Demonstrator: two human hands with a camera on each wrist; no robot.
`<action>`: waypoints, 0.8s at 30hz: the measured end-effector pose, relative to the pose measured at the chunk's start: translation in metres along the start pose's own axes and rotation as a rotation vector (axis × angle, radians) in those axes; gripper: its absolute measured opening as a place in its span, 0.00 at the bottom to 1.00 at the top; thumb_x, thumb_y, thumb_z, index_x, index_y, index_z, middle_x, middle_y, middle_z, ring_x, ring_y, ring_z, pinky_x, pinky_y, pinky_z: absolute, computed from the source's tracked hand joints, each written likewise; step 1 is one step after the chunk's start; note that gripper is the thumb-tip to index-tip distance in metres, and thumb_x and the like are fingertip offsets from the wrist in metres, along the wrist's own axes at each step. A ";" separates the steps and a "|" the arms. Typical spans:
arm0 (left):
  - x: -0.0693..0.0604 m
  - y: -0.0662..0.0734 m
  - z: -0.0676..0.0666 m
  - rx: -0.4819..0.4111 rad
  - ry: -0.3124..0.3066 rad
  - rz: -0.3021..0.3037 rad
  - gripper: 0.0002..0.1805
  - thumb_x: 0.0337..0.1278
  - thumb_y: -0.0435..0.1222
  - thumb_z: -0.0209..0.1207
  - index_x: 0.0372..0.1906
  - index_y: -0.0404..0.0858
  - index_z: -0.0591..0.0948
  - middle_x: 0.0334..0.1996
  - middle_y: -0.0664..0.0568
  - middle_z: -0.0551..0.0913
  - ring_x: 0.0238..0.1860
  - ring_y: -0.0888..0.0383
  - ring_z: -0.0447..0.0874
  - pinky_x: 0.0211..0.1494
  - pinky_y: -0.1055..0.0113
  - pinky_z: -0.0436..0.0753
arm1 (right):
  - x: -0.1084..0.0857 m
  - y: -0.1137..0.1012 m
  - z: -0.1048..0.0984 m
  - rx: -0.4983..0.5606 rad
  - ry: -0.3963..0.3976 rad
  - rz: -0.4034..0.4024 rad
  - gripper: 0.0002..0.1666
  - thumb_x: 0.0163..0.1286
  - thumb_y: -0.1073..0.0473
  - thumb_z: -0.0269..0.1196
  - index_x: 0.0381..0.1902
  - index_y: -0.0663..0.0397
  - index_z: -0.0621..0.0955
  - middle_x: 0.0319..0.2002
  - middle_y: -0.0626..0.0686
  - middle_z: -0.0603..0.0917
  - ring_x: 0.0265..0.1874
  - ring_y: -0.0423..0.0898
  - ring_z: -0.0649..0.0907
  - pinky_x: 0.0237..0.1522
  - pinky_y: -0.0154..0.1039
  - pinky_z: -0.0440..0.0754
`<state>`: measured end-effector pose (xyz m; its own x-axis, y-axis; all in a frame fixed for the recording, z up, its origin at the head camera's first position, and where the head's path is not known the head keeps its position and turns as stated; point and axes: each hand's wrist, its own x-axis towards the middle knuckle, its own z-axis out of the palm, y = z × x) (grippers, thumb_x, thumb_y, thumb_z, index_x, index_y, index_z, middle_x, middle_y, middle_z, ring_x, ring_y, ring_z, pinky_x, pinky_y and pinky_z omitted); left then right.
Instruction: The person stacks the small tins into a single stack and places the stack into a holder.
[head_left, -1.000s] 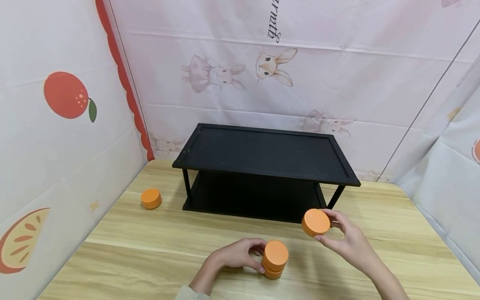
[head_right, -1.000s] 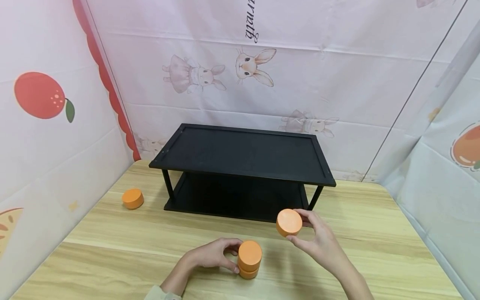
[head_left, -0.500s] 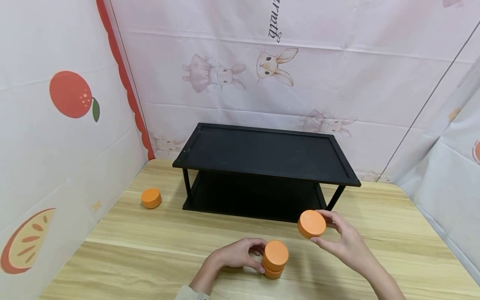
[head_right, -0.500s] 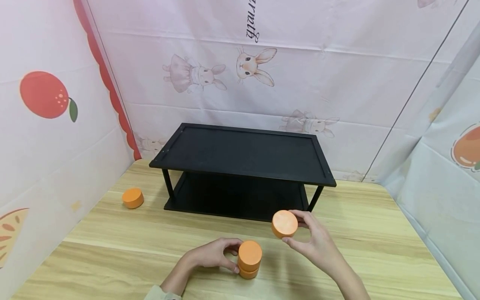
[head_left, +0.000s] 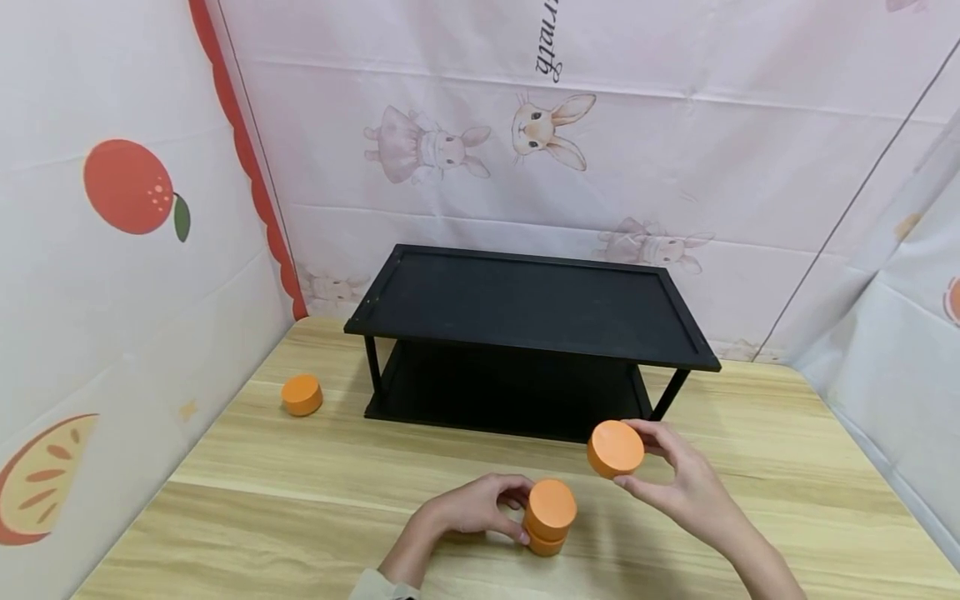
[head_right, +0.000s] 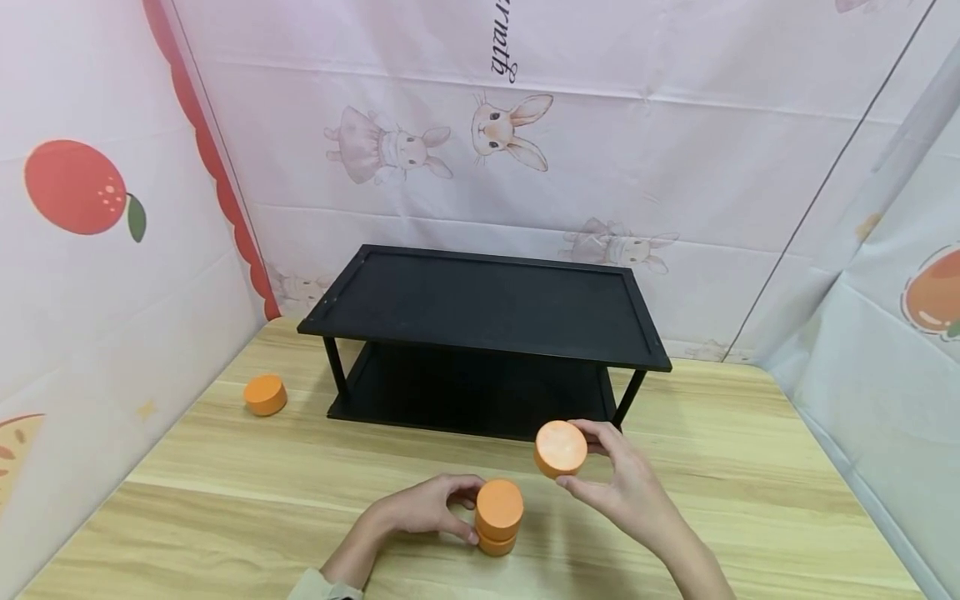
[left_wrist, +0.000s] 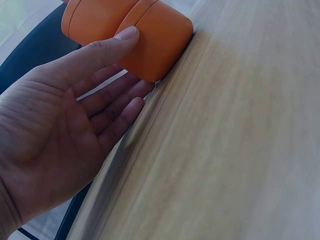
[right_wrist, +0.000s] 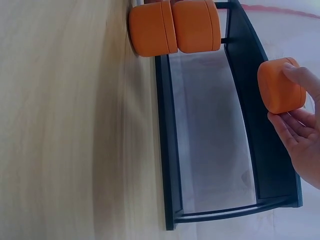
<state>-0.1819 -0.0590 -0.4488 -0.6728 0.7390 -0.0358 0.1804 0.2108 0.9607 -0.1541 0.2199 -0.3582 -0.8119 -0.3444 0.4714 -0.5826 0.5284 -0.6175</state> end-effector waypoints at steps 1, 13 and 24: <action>0.000 0.000 0.000 -0.001 0.000 0.000 0.25 0.44 0.31 0.68 0.52 0.39 0.76 0.43 0.62 0.78 0.46 0.66 0.74 0.53 0.70 0.72 | 0.000 0.000 0.000 0.005 -0.003 -0.002 0.36 0.46 0.63 0.74 0.55 0.54 0.73 0.48 0.48 0.77 0.44 0.39 0.77 0.45 0.27 0.74; -0.001 0.003 -0.001 -0.007 -0.001 -0.008 0.25 0.44 0.31 0.68 0.52 0.39 0.76 0.43 0.61 0.78 0.46 0.66 0.74 0.53 0.70 0.72 | 0.000 -0.003 0.008 0.022 -0.004 -0.068 0.38 0.43 0.66 0.75 0.54 0.56 0.74 0.48 0.49 0.77 0.43 0.40 0.78 0.45 0.26 0.74; -0.002 0.003 0.000 -0.015 -0.007 0.000 0.25 0.44 0.30 0.68 0.52 0.39 0.76 0.43 0.61 0.78 0.46 0.65 0.74 0.53 0.70 0.72 | -0.003 -0.005 0.017 0.042 -0.046 -0.013 0.37 0.45 0.62 0.75 0.54 0.52 0.74 0.48 0.46 0.77 0.43 0.40 0.78 0.44 0.35 0.78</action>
<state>-0.1803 -0.0600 -0.4454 -0.6678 0.7434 -0.0377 0.1692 0.2010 0.9649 -0.1490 0.2049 -0.3674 -0.8048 -0.3867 0.4502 -0.5930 0.4913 -0.6380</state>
